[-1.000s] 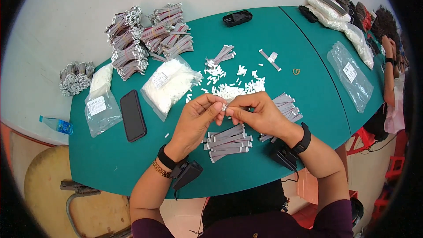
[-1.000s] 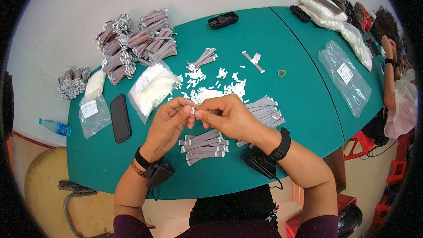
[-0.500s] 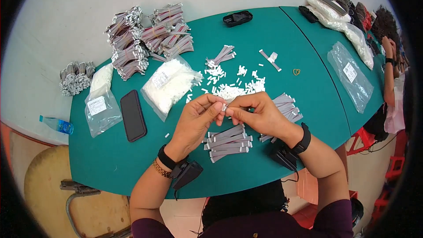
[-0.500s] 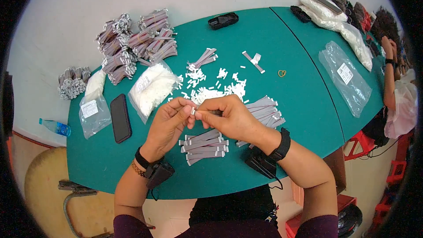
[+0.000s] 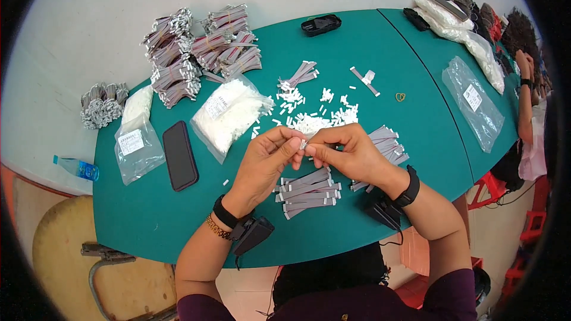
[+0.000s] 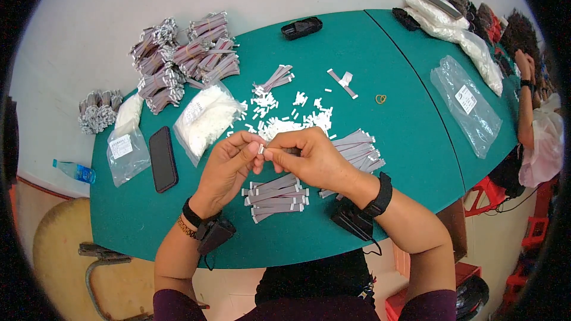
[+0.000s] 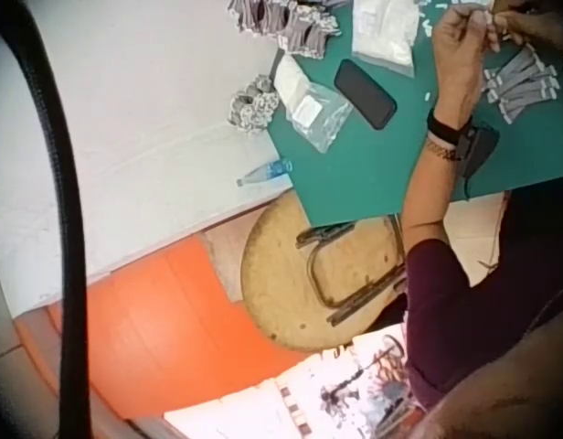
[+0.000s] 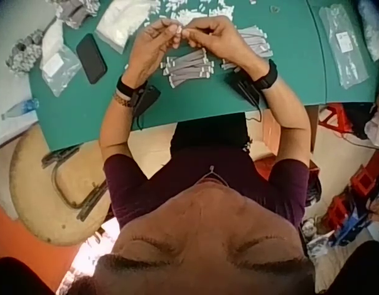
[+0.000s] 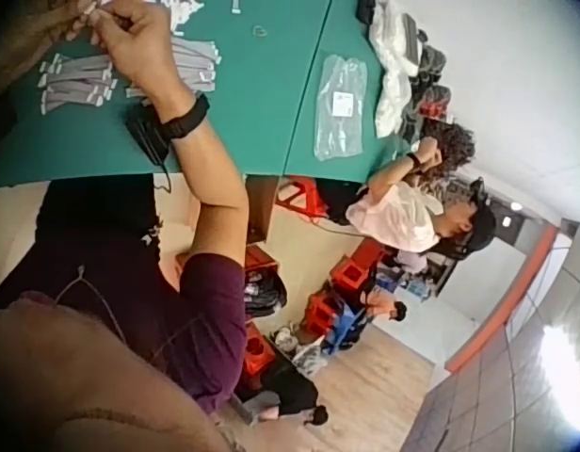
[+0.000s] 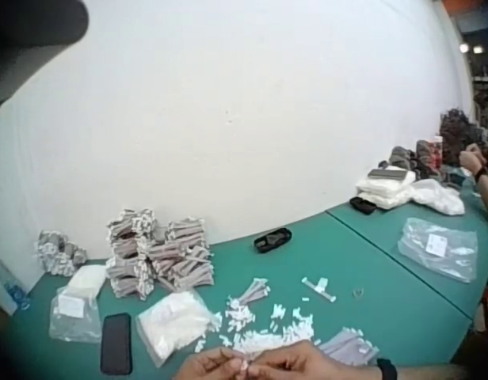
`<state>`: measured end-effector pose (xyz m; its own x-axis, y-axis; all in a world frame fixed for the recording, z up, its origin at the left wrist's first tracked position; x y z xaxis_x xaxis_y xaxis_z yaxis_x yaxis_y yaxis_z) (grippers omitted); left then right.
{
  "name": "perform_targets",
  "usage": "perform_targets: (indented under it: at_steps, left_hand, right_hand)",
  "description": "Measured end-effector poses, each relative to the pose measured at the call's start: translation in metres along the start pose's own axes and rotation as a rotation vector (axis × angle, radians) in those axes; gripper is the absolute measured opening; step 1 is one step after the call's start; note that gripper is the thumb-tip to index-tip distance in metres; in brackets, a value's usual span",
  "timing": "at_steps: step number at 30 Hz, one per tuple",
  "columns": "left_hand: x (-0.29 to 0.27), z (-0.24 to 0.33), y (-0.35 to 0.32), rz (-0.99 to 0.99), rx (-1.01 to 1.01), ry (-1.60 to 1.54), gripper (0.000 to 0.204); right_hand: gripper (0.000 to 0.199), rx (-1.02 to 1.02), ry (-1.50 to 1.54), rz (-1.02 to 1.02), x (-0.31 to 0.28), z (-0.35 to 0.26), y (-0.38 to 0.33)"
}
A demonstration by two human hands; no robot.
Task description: The person picks up a ribbon cable and a white connector by hand, fits the connector onto the end of the cable, and places the assembled unit onto a stack.
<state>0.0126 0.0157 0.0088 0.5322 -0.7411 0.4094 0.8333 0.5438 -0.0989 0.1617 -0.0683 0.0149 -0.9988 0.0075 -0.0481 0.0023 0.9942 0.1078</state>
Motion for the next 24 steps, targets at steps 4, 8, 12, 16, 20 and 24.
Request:
perform_targets:
  at_steps: [4, 8, 12, 16, 20, 24]
  left_hand:
    - [0.0003, -0.0002, 0.0004, 0.002, 0.002, 0.001, 0.014]
    - [0.0004, 0.0000, 0.0002, 0.002, 0.002, 0.005, 0.013]
    - [0.0005, 0.0004, 0.0002, -0.001, 0.008, 0.006, 0.013]
    - [0.0005, 0.0001, 0.0005, -0.003, 0.013, 0.000, 0.013]
    - [0.0008, 0.0002, 0.0000, 0.002, 0.020, 0.020, 0.013]
    - [0.0017, -0.0003, 0.0001, 0.002, 0.030, 0.051, 0.014]
  right_hand:
    - [0.012, -0.008, -0.020, -0.008, -0.0005, 0.0009, 0.0005]
    - [0.012, -0.013, -0.025, -0.005, -0.0003, 0.0007, 0.0004]
    - [0.013, -0.013, -0.021, 0.003, 0.0002, 0.0016, 0.0004]
    - [0.013, -0.021, -0.013, 0.010, 0.0005, 0.0026, 0.0007]
    - [0.015, -0.005, -0.004, -0.004, 0.0005, 0.0008, 0.0008]
    - [0.017, 0.021, 0.011, -0.015, -0.0001, -0.0005, -0.0001]
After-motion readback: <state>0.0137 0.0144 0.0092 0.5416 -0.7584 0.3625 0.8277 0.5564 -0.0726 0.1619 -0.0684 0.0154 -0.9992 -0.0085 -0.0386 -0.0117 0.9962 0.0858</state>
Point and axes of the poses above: each hand's wrist, its own y-axis towards the middle knuckle, its own x-axis out of the palm, z = x × y, the point moved 2 cm from there along y, towards the middle knuckle, and after that the axes turned 2 degrees about -x, right-handed, at the moved point
